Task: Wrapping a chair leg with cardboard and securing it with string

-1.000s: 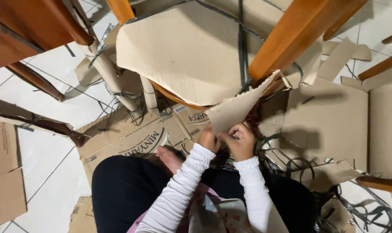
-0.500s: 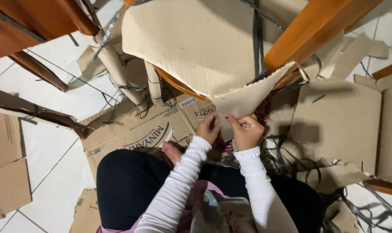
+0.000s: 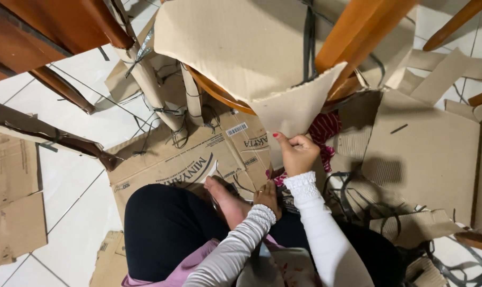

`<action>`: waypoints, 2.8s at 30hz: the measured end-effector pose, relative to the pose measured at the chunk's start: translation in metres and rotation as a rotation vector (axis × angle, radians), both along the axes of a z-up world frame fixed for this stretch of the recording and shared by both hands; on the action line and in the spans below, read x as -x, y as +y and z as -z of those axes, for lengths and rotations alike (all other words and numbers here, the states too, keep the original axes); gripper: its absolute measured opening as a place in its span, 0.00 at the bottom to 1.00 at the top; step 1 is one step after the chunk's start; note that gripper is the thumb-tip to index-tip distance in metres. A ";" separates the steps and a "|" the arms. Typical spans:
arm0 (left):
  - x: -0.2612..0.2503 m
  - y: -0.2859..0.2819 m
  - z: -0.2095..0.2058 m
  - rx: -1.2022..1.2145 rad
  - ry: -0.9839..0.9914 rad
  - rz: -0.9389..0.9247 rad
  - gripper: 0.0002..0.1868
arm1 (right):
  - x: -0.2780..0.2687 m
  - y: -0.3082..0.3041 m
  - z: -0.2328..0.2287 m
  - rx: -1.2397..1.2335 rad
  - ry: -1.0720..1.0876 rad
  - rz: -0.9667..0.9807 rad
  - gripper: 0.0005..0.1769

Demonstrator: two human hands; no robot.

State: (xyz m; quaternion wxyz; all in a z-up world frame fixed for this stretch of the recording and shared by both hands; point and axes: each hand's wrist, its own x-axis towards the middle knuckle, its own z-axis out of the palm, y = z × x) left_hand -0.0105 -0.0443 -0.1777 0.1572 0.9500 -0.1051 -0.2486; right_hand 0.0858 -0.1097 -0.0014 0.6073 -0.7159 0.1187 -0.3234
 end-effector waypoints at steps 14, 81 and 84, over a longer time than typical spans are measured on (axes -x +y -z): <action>-0.030 -0.011 0.102 0.042 -0.165 -0.092 0.31 | -0.001 0.027 0.005 0.111 -0.007 -0.018 0.21; 0.041 0.034 -0.013 0.625 -0.364 -0.216 0.26 | 0.010 -0.150 0.134 0.408 0.660 -0.168 0.19; 0.043 0.035 -0.013 0.570 -0.325 -0.160 0.25 | 0.003 -0.190 0.179 0.487 0.721 0.021 0.11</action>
